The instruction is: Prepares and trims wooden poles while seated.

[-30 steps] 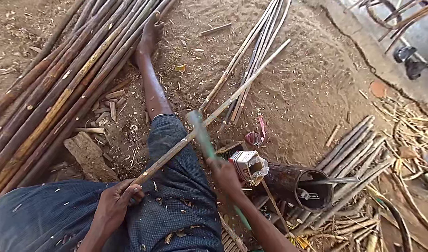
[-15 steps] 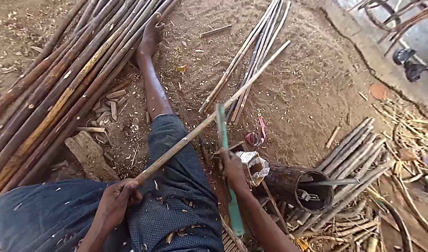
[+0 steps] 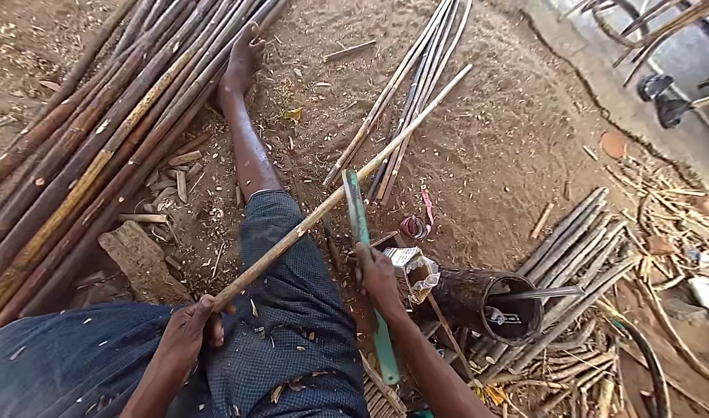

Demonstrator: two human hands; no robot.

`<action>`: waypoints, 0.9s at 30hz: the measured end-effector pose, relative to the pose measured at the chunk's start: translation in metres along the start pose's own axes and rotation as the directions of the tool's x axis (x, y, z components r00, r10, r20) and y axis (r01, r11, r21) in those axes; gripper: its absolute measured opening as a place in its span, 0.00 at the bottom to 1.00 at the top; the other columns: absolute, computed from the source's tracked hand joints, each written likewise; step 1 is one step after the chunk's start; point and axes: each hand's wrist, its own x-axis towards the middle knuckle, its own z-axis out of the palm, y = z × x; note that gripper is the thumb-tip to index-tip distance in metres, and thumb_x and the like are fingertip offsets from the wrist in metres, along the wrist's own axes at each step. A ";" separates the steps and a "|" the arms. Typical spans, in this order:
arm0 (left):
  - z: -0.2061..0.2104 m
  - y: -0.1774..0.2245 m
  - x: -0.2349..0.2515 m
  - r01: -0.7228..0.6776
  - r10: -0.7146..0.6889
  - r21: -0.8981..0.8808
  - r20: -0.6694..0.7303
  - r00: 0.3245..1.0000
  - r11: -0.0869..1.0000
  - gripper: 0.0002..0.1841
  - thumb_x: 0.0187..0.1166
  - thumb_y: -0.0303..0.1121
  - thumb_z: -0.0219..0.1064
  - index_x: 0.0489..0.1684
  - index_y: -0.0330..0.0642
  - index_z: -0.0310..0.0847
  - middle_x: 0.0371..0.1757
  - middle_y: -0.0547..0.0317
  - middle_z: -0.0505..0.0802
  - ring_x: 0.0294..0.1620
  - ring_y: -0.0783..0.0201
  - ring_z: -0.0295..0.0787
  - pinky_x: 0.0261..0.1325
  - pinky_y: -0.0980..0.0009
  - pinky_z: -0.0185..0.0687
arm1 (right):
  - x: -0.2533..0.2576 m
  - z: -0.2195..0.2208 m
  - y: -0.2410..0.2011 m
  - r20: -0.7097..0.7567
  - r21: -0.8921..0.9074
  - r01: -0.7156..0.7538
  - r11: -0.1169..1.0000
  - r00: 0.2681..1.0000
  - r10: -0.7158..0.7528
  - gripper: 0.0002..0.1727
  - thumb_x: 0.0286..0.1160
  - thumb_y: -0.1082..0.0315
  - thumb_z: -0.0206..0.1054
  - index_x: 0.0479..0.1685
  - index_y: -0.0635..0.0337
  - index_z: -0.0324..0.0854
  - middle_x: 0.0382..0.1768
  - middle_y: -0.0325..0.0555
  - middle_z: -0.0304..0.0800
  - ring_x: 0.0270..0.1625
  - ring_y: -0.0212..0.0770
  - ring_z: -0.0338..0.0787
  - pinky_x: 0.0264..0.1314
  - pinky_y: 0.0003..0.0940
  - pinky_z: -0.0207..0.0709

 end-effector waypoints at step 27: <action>-0.003 0.004 0.003 -0.141 0.143 0.248 0.009 0.990 0.958 0.21 0.92 0.42 0.47 0.49 0.39 0.87 0.29 0.58 0.94 0.26 0.64 0.91 0.32 0.70 0.89 | 0.027 -0.004 -0.011 -0.054 0.152 -0.062 0.986 0.996 0.071 0.33 0.87 0.34 0.51 0.44 0.58 0.80 0.17 0.44 0.77 0.14 0.40 0.75 0.15 0.40 0.74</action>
